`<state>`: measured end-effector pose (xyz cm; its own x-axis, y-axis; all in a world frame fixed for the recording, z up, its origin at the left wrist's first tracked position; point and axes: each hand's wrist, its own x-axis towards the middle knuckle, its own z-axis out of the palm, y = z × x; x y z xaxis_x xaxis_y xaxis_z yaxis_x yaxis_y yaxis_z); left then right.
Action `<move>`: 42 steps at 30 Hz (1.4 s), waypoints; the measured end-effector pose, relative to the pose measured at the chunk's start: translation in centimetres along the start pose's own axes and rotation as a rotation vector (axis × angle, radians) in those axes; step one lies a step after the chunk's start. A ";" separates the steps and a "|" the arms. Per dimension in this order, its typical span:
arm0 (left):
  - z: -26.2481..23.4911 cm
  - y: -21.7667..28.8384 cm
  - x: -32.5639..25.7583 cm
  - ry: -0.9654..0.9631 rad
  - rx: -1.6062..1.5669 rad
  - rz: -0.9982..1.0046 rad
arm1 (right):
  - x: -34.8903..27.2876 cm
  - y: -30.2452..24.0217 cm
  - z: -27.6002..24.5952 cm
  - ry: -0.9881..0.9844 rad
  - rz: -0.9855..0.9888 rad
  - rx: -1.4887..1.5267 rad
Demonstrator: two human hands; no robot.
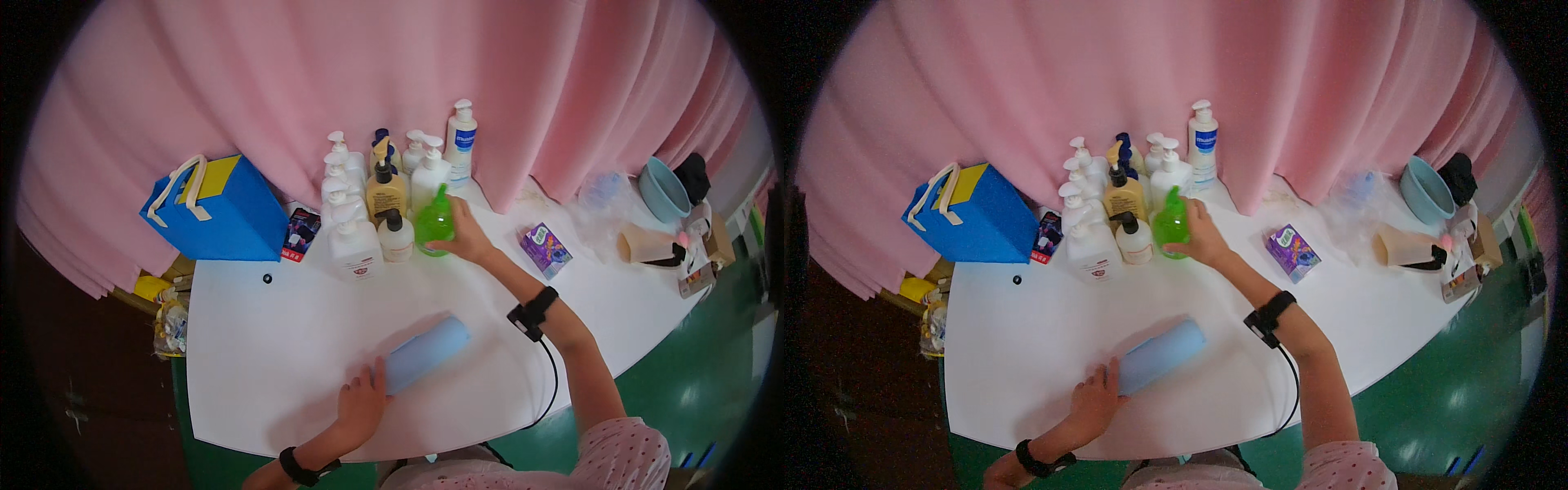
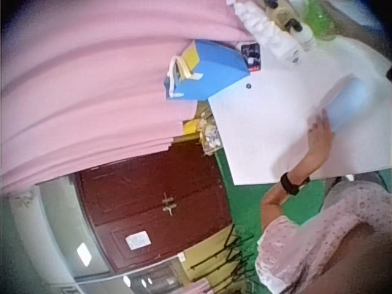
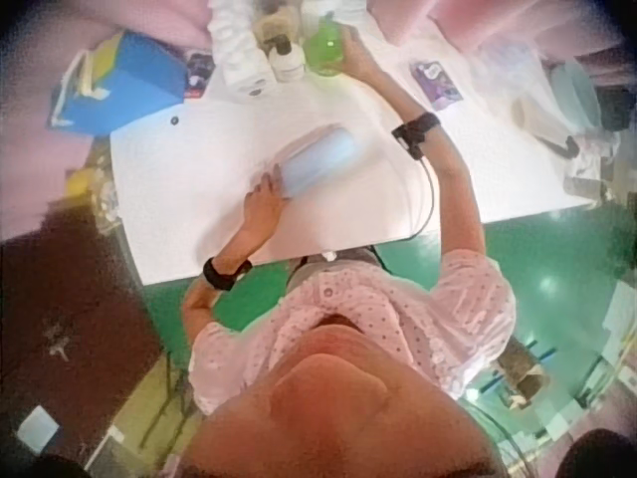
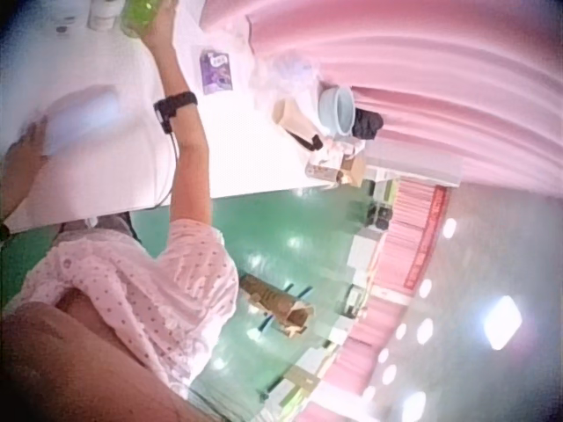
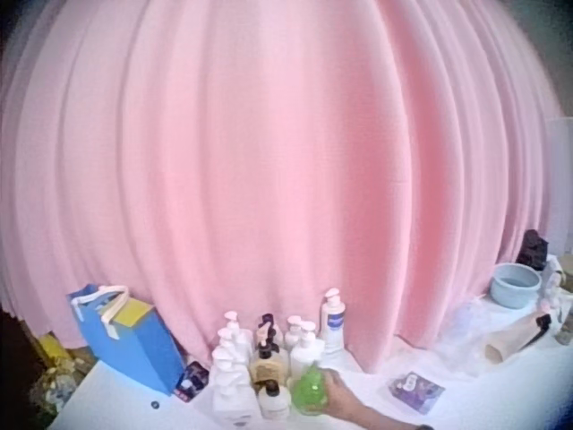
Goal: The person picks up several lotion and shampoo bottles from the floor and places them on a white shelf, then picks up blue foam pieces and places them into a cardboard box.
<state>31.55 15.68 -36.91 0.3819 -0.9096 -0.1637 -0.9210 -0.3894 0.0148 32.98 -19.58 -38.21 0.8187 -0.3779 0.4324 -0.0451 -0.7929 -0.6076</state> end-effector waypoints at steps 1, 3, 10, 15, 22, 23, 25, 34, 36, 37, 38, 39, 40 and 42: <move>0.2 -0.1 -0.1 -0.006 0.003 0.005 | -0.2 0.0 -0.1 0.003 0.008 0.003; 0.7 -0.5 -0.3 0.117 0.027 -0.017 | 0.2 0.5 -0.6 -0.118 -0.090 0.132; 0.4 0.4 0.0 0.071 0.044 -0.063 | 8.9 10.0 -7.1 0.395 0.161 -0.049; -0.1 0.5 0.1 0.089 -0.055 -0.018 | 14.3 10.2 -4.5 0.408 0.246 0.216; -0.6 -0.5 -0.2 0.155 -0.091 -0.001 | 9.2 6.2 -4.3 0.630 0.299 -0.085; -0.3 -0.2 0.3 0.126 -0.111 0.019 | 6.9 6.7 -6.1 0.661 0.294 -0.154; -0.6 -0.4 -0.5 0.092 -0.122 0.008 | 2.4 3.0 -7.9 0.517 0.306 -0.045; -0.9 -2.4 -2.0 -0.070 -0.235 -0.054 | -5.0 -7.1 -6.2 0.113 0.153 0.275; -1.9 -2.2 -2.1 0.085 -0.205 -0.077 | -4.5 -8.7 -6.2 0.099 0.270 0.227; -2.3 -2.0 -2.3 0.081 -0.207 -0.074 | -4.7 -8.3 -6.5 0.098 0.275 0.225; -2.7 -2.0 -2.3 0.077 -0.241 -0.074 | -4.7 -7.6 -7.1 0.065 0.017 0.127; -3.0 -2.1 -2.6 0.067 -0.275 -0.081 | -4.8 -6.8 -7.7 0.025 -0.238 0.034; -3.5 -2.3 -3.1 0.064 -0.271 -0.086 | -4.7 -5.6 -9.4 -0.303 0.064 0.099; -4.7 -2.1 -3.4 0.073 -0.203 -0.123 | -2.9 -1.7 -11.8 -0.314 0.506 0.245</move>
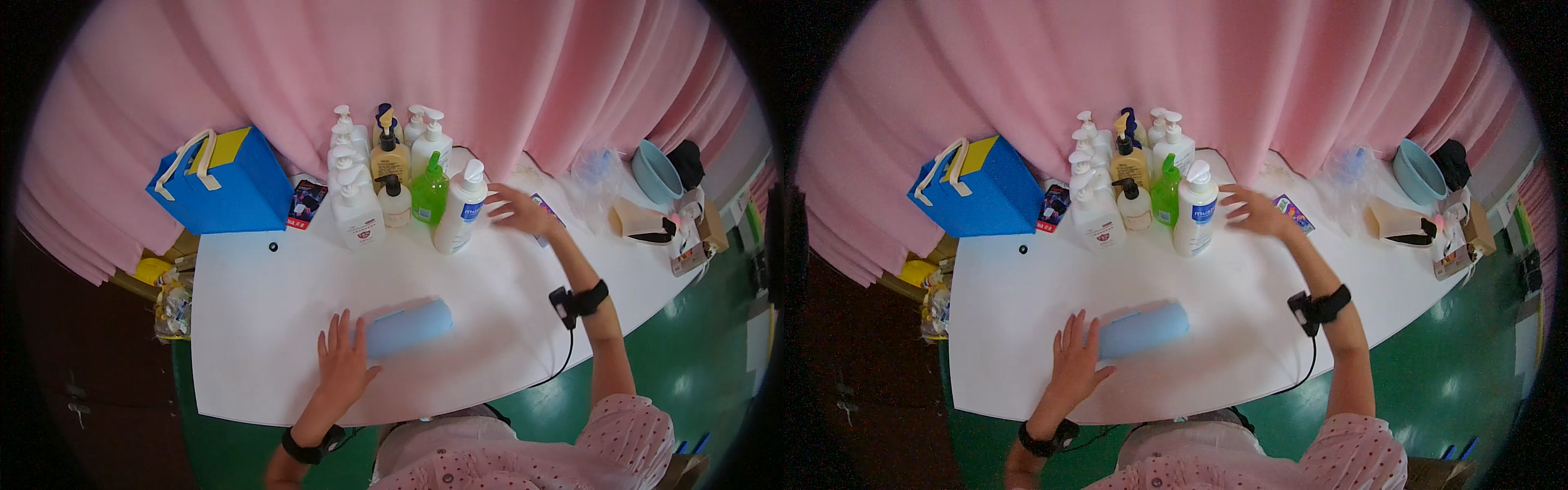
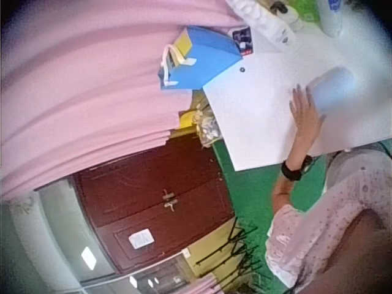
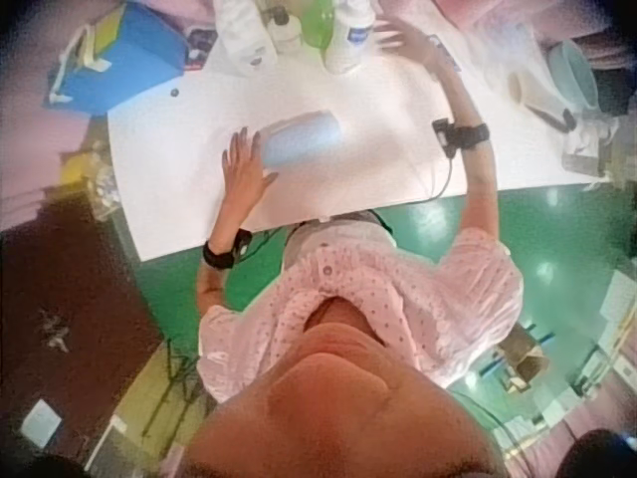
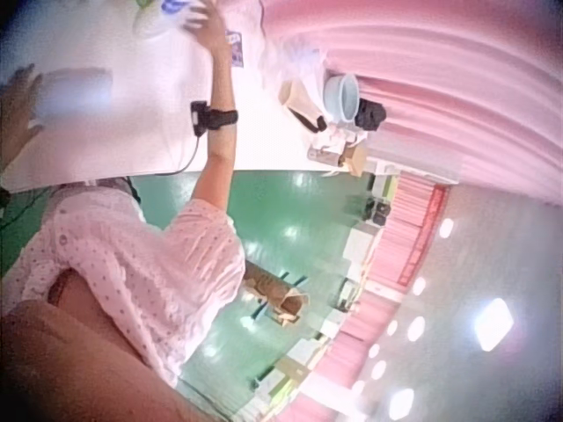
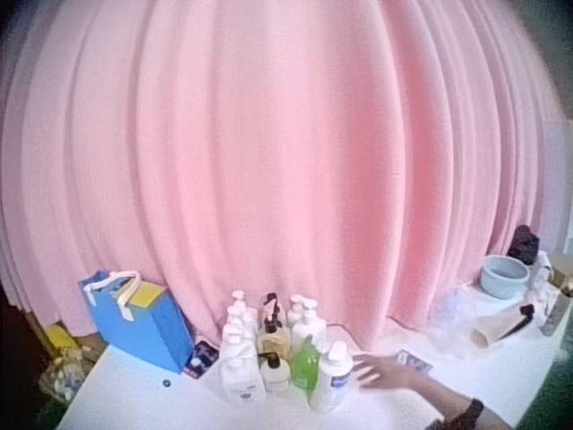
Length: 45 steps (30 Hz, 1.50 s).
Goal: The person picks up several lotion and shampoo bottles from the floor and places them on a white shelf, then picks up blue foam pieces and places them into a cardboard box.
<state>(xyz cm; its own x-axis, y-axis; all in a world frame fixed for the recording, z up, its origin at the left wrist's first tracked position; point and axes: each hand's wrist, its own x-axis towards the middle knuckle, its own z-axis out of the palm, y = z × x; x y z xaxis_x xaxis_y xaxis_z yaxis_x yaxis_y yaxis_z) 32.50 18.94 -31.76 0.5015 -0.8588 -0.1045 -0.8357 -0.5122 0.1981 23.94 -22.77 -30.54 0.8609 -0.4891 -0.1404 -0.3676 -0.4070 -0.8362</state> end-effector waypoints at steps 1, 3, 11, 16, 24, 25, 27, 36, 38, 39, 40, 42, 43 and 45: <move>-0.6 0.6 -0.3 0.008 -0.003 0.013 | 2.6 3.4 -2.3 0.129 -0.246 -0.185; -1.5 0.4 -1.3 0.000 -0.010 -0.069 | 6.2 1.9 -3.0 0.188 -0.177 -0.318; -2.2 -1.4 -4.5 -0.040 -0.011 -0.306 | 14.7 -0.9 1.9 0.153 -0.408 -0.270; -1.6 -2.7 -5.7 -0.051 -0.034 -0.407 | 14.2 -1.6 2.8 0.229 -0.419 -0.499; -0.6 -3.2 -5.6 -0.059 -0.051 -0.362 | 15.1 -0.6 3.5 0.465 -0.367 -0.597; -0.5 -3.2 -5.6 -0.055 -0.044 -0.342 | 15.2 -0.7 3.1 0.430 -0.404 -0.567; 0.0 -2.9 -5.4 -0.054 -0.035 -0.308 | 15.2 -0.1 2.6 0.389 -0.431 -0.537; 0.7 -2.4 -5.3 -0.103 -0.051 -0.279 | 10.0 2.2 2.1 -0.111 -0.335 -0.339; 0.8 -2.4 -5.3 -0.114 -0.052 -0.272 | 10.4 3.3 2.9 -0.146 -0.383 -0.245; 0.9 -2.4 -5.6 -0.127 -0.053 -0.282 | 11.2 3.8 4.2 -0.157 -0.400 -0.207; 0.9 -2.4 -5.8 -0.141 -0.054 -0.292 | 12.1 4.2 5.2 -0.163 -0.416 -0.178; 0.9 -2.4 -5.9 -0.121 -0.049 -0.273 | 12.9 4.6 5.0 -0.123 -0.444 -0.162; 0.9 -2.4 -5.9 -0.098 -0.046 -0.258 | 13.2 4.8 5.0 -0.096 -0.450 -0.159; 1.2 -2.3 -5.7 -0.106 -0.031 -0.229 | 12.7 3.9 4.7 -0.066 -0.484 -0.122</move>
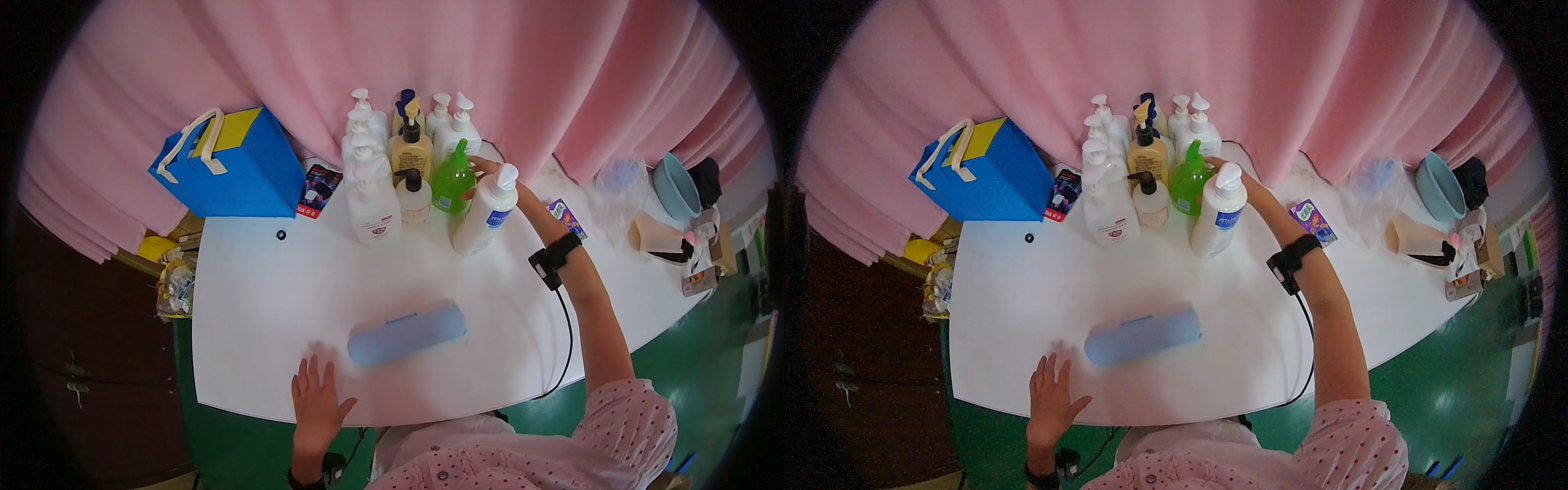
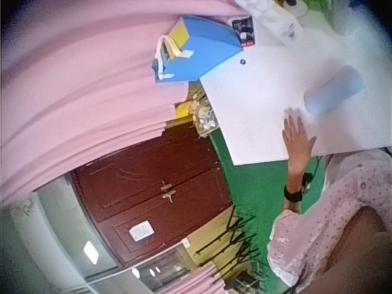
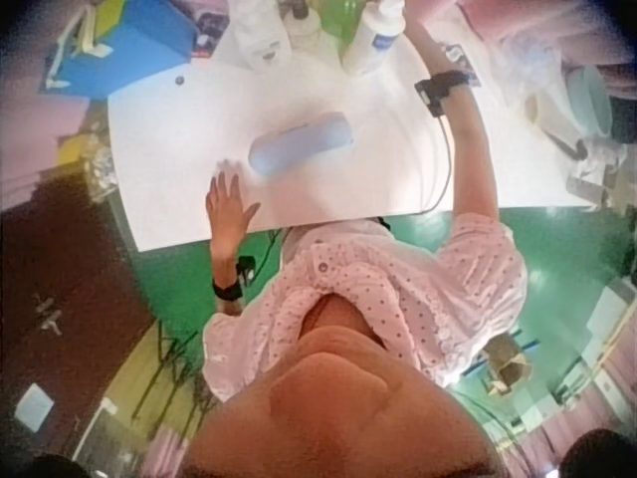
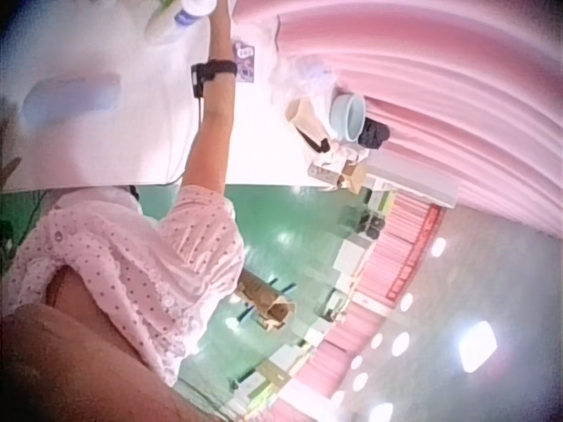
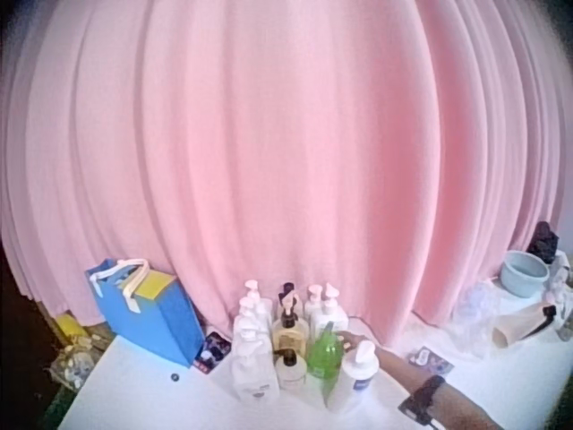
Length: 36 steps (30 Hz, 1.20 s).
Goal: The person picks up several lotion and shampoo bottles from the floor and places them on a white shelf, then picks up blue foam pieces and places them into a cardboard box.
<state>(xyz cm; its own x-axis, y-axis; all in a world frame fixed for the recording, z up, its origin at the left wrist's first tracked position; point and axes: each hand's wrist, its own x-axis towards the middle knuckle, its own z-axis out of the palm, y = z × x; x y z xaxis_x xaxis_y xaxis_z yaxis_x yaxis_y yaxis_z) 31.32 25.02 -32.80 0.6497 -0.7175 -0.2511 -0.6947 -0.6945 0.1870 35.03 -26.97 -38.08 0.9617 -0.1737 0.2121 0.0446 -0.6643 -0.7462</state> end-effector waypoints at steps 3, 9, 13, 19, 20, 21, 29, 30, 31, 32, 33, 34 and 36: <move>0.2 0.5 0.8 0.005 -0.038 0.041 | -1.1 -4.0 0.0 0.079 0.176 -0.218; 0.9 1.7 3.4 0.065 -0.129 0.144 | -7.2 -7.2 -1.8 -0.433 0.316 -0.120; 1.8 2.3 5.3 0.142 -0.176 0.194 | -9.5 -9.8 1.6 -0.154 0.312 -0.001; 3.3 2.4 7.1 0.223 -0.226 0.304 | -8.1 -8.3 5.4 0.351 0.234 -0.171; 3.4 2.3 7.2 0.220 -0.222 0.307 | -8.0 -9.0 5.7 0.355 0.237 -0.168; 3.3 2.2 7.4 0.199 -0.239 0.292 | -7.9 -9.7 5.9 0.361 0.304 -0.084; 1.3 2.5 8.2 0.252 -0.365 0.332 | -16.5 -15.1 6.5 -0.390 0.035 -0.081; 0.6 3.2 8.6 0.266 -0.391 0.393 | -17.4 -16.5 6.6 -0.425 0.007 -0.007; 0.0 3.7 8.6 0.282 -0.416 0.448 | -18.1 -18.5 6.4 -0.342 0.062 -0.090; -0.5 4.0 8.9 0.282 -0.413 0.452 | -18.6 -19.3 6.4 -0.338 0.063 -0.090; -0.8 4.3 9.2 0.292 -0.457 0.486 | -19.2 -19.7 6.4 -0.246 0.124 -0.137; -1.1 4.7 9.3 0.301 -0.502 0.520 | -19.7 -19.9 6.4 -0.153 0.186 -0.183; -1.5 6.4 9.6 0.377 -0.545 0.536 | -21.3 -18.7 6.2 0.004 0.122 -0.154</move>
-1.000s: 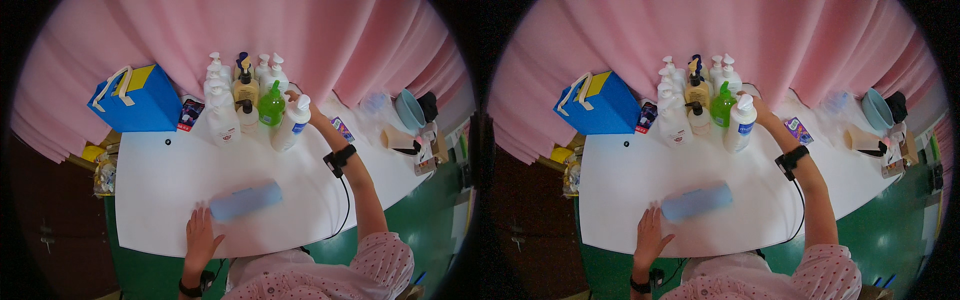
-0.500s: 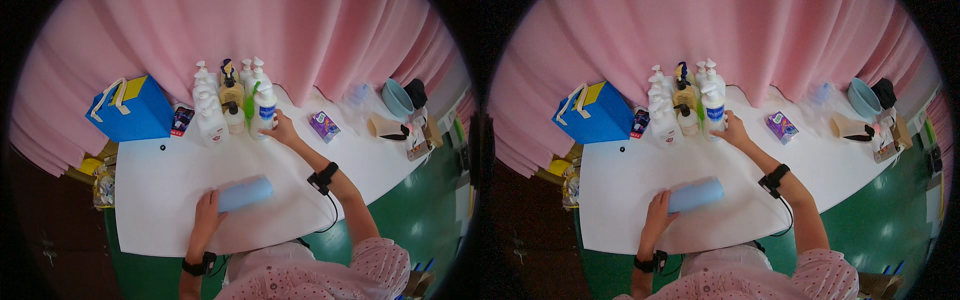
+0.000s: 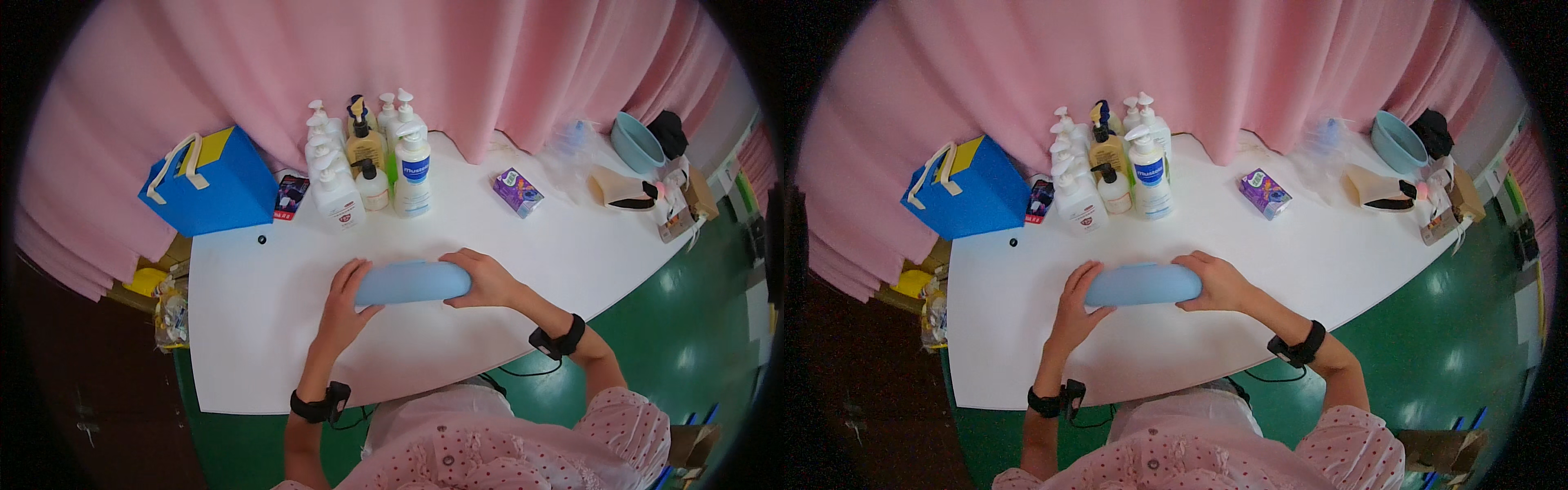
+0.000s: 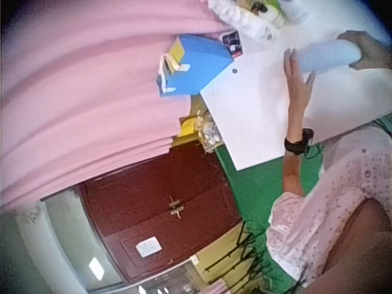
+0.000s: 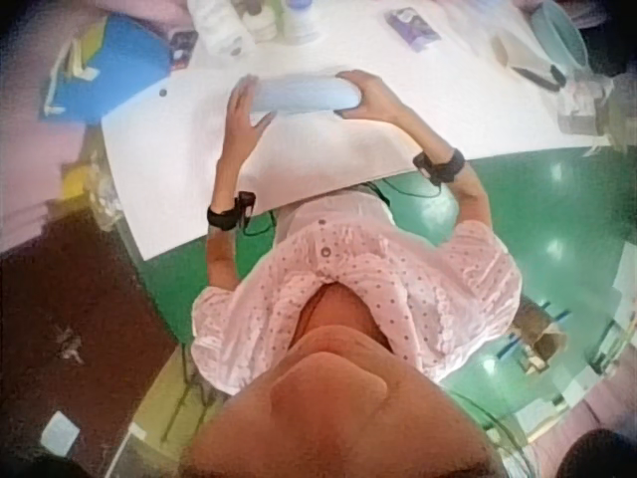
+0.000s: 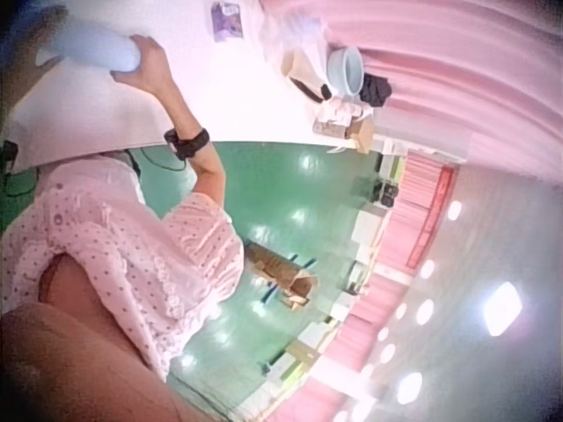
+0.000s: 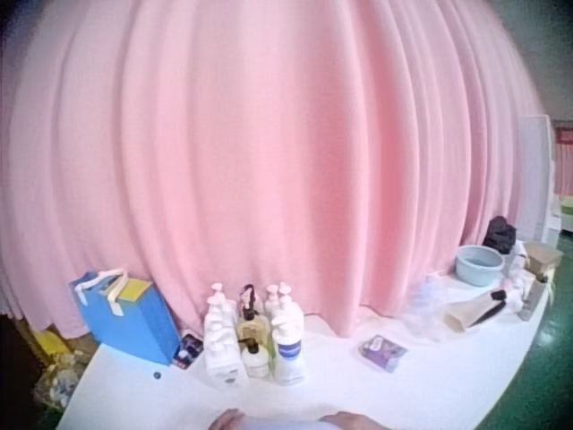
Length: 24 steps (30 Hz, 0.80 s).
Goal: The person picks up several lotion and shampoo bottles from the floor and places them on a white shelf, then picks up blue foam pieces and places them into a cardboard box.
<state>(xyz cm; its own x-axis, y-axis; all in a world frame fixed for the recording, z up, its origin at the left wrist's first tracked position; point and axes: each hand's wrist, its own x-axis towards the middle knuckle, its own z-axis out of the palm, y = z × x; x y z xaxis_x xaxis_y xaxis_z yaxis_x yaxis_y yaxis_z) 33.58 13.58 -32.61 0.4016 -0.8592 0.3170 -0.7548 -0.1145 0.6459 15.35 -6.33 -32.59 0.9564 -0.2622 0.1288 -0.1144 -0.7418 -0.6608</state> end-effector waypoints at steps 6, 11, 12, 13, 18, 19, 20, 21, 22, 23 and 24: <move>-1.0 -0.8 0.1 0.059 0.084 -0.076 | -3.2 5.1 -2.8 0.358 0.614 0.023; -1.0 -1.6 -2.0 0.025 0.137 -0.166 | 3.4 10.5 -0.2 0.395 0.685 -0.144; -1.1 -1.5 -2.7 0.023 0.125 -0.199 | 6.2 10.6 0.3 0.327 0.699 -0.189; -1.1 -1.8 -3.3 0.017 0.174 -0.199 | 8.9 11.3 0.9 0.315 0.690 -0.169; -0.6 0.3 -3.9 -0.036 0.070 -0.305 | 15.1 15.9 0.6 0.397 0.463 -0.173; 0.0 0.7 -3.5 -0.045 0.058 -0.275 | 14.3 16.9 -0.1 0.428 0.415 -0.193; -0.4 0.5 -4.1 -0.050 0.066 -0.279 | 14.1 15.6 0.5 0.420 0.426 -0.180; -1.1 0.0 -5.0 -0.064 0.075 -0.296 | 13.6 12.7 0.9 0.285 0.396 -0.218; -1.5 -0.2 -5.3 -0.037 0.097 -0.238 | 12.5 10.1 0.4 0.161 0.367 -0.265; -1.5 0.1 -5.3 -0.015 0.107 -0.165 | 10.3 8.8 0.3 0.236 0.139 -0.132; -1.8 0.7 -5.4 -0.023 0.112 -0.178 | 8.4 3.4 -0.3 0.115 0.229 0.070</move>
<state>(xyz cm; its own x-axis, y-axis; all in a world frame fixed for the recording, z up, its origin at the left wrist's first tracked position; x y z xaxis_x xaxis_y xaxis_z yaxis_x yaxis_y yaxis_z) 31.78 19.05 -32.65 0.5226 -0.8317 0.1877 -0.7264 -0.3190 0.6088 22.91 -11.21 -33.56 0.8702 -0.4901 0.0505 -0.3021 -0.6117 -0.7312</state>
